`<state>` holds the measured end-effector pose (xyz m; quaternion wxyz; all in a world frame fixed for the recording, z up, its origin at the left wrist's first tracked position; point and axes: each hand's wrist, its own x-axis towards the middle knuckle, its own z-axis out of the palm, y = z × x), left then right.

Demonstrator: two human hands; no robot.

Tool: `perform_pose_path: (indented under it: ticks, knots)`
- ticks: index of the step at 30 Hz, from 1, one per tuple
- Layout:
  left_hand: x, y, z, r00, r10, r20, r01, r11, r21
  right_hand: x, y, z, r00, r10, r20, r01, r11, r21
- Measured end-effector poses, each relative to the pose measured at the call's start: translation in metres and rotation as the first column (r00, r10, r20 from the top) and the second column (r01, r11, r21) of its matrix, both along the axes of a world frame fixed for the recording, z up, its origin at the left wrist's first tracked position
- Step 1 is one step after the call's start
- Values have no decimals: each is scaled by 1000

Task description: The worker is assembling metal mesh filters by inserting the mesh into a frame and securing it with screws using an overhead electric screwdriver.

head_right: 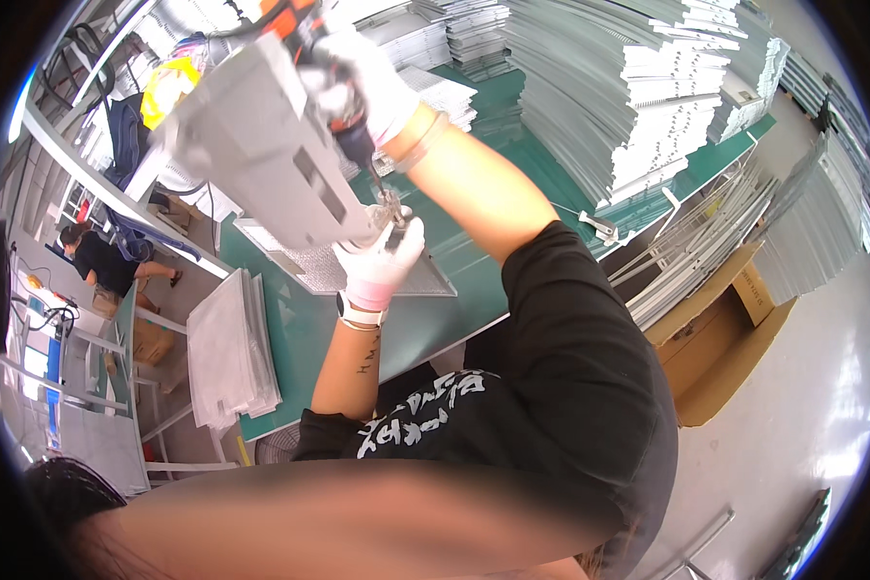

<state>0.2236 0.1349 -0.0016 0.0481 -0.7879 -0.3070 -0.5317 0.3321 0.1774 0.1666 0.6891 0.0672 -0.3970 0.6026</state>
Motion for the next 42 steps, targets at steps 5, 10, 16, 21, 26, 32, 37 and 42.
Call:
perform_pose_path:
  ticks: [5,10,16,21,26,32,37,42]
  knots:
    - [-26,-40,22,987,-11,-162,53,965,257,33,27,21,983,182,-17,-183,983,-10]
    - [-114,-118,-12,768,-286,-572,201,957,-208,34,-1,22,988,53,145,-48,998,-35]
    - [-194,-178,-173,562,-482,-672,63,835,-546,33,-8,16,991,86,105,-68,984,-165]
    - [-170,-107,-89,664,-56,-746,-190,952,-241,46,-7,-4,973,95,211,-101,995,20]
    - [-204,-34,-133,829,336,-446,-558,456,-693,41,-47,0,966,55,252,-16,988,-157]
    - [-139,-39,-44,944,266,-195,-329,811,-484,70,-38,-2,919,-134,371,83,985,149]
    - [-75,-71,-4,902,98,-420,-190,964,-184,69,-25,14,750,-425,508,342,905,252]
    - [-40,-101,-18,909,81,-409,-155,976,-151,51,-57,10,746,-597,295,484,790,377]
